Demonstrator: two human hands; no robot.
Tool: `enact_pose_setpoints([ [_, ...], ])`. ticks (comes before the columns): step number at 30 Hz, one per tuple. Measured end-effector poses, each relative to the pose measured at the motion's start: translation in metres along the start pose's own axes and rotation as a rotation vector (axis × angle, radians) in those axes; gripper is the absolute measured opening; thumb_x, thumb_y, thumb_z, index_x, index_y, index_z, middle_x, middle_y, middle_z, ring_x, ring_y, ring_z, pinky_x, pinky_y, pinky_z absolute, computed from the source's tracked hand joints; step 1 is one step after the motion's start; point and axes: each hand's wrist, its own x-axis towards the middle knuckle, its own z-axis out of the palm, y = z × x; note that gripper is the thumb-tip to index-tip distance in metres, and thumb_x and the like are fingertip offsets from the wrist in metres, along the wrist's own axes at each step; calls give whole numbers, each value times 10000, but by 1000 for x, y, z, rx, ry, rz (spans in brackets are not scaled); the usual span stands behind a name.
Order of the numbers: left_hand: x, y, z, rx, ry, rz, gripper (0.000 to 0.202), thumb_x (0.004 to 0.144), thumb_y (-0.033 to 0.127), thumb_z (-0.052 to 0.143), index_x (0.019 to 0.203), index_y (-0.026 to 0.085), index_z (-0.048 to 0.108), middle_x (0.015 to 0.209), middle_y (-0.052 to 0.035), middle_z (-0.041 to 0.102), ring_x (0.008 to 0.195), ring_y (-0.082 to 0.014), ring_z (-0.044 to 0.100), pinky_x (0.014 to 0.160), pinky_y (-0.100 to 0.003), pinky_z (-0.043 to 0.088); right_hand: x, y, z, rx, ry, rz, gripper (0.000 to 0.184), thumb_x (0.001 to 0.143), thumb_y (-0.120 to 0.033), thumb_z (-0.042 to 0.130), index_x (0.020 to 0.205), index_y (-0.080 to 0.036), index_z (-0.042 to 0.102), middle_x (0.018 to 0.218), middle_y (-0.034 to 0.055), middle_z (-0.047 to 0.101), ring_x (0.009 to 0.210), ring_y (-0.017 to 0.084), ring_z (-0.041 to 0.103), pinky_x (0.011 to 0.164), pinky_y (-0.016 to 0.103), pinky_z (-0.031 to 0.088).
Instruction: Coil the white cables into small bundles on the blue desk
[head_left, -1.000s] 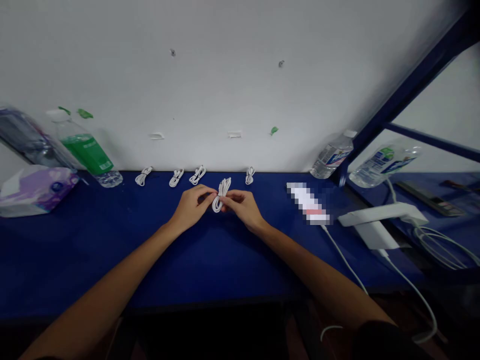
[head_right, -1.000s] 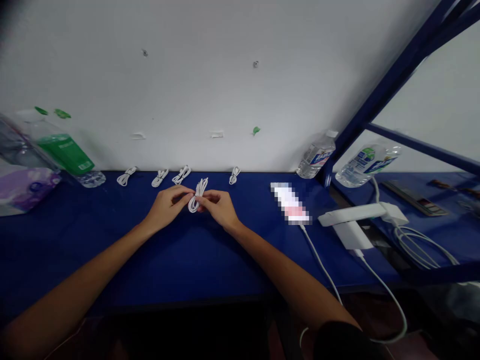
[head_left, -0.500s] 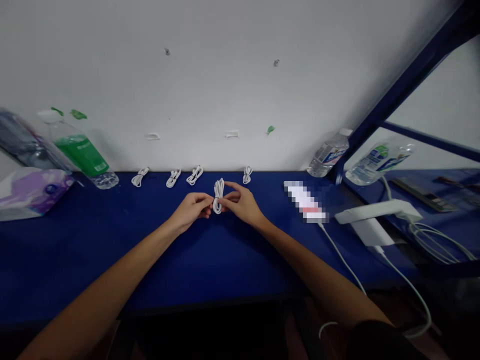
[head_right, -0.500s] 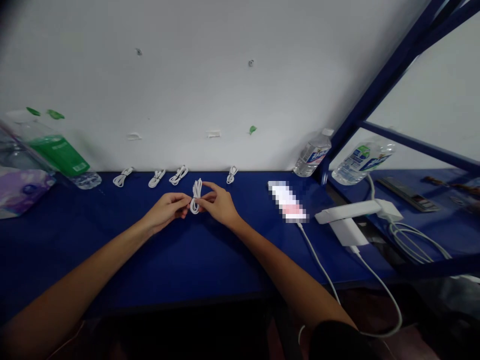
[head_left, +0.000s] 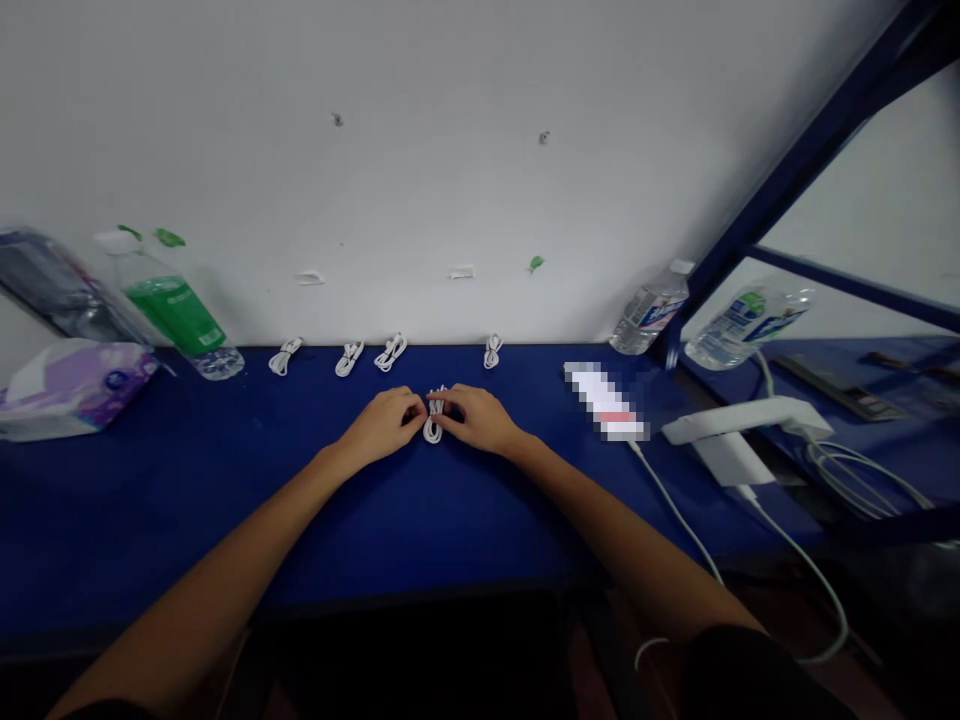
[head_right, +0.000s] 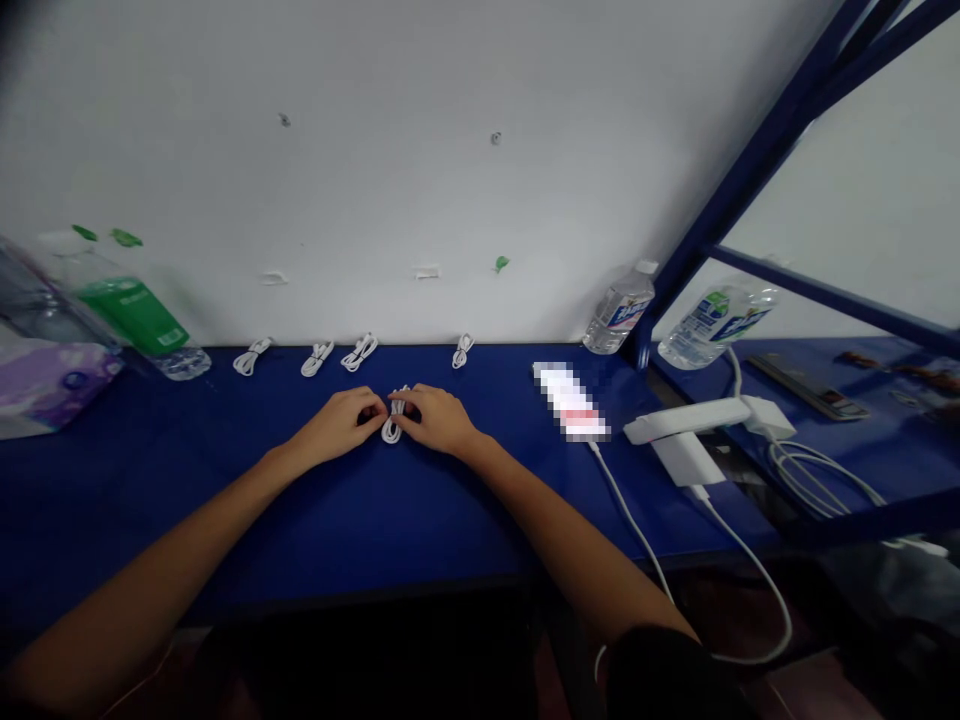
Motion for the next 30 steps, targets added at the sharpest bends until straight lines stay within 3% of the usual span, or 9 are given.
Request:
enact_pose_setpoints([
  [4,1,0,1,-19,-15,-8,177,865,273,521,806,195,668,801,-41,615,743,-171,585,698,-286,441,-3,1,5,16,25,-33,365,888,-345,602,1227,-216,645,943,54,654,791,156,600,742,277,455],
  [8,0,4,-1,63,-53,-36,228,885,344,513,840,191,676,836,-58,633,797,-197,601,748,-312,457,-13,-1,2,111,37,-46,600,894,-371,595,1423,-153,415,892,48,646,756,165,597,746,303,490],
  [11,-14,4,-11,140,-31,-19,317,914,418,480,1039,200,674,1043,-93,647,988,-240,600,899,-377,453,-31,2,-11,-8,99,-10,627,919,-444,540,1441,-139,374,1054,121,635,938,226,610,867,387,492],
  [14,-42,-2,-25,261,28,-47,530,915,546,449,1336,236,535,1398,-124,499,1302,-319,436,1072,-497,339,-54,10,-29,-239,100,33,630,929,-528,469,1445,-173,401,1346,176,517,1233,306,501,1039,476,393],
  [17,-72,-15,-32,378,14,-184,734,874,676,417,1500,308,313,1585,-98,256,1455,-392,162,1121,-634,175,-76,19,-39,-419,20,101,805,892,-662,413,1527,-190,265,1555,146,303,1435,351,249,1148,533,230],
  [19,-85,-24,-31,401,-55,-276,783,856,726,379,1525,349,227,1614,-82,172,1466,-415,99,1106,-681,137,-86,25,-39,-475,-68,183,883,866,-734,354,1555,-209,180,1599,122,212,1467,367,151,1156,579,164],
  [22,-92,-33,-25,397,-137,-332,783,847,758,337,1523,393,187,1620,-61,143,1466,-417,97,1104,-692,110,-92,30,-33,-469,-181,264,891,854,-776,282,1558,-242,166,1607,106,190,1473,370,129,1147,611,141],
  [30,-91,-34,-23,396,-128,-331,778,840,769,339,1515,415,186,1619,-39,137,1466,-414,98,1115,-683,99,-91,29,-31,-443,-194,282,888,845,-798,266,1553,-268,190,1610,101,175,1477,365,104,1153,609,110],
])
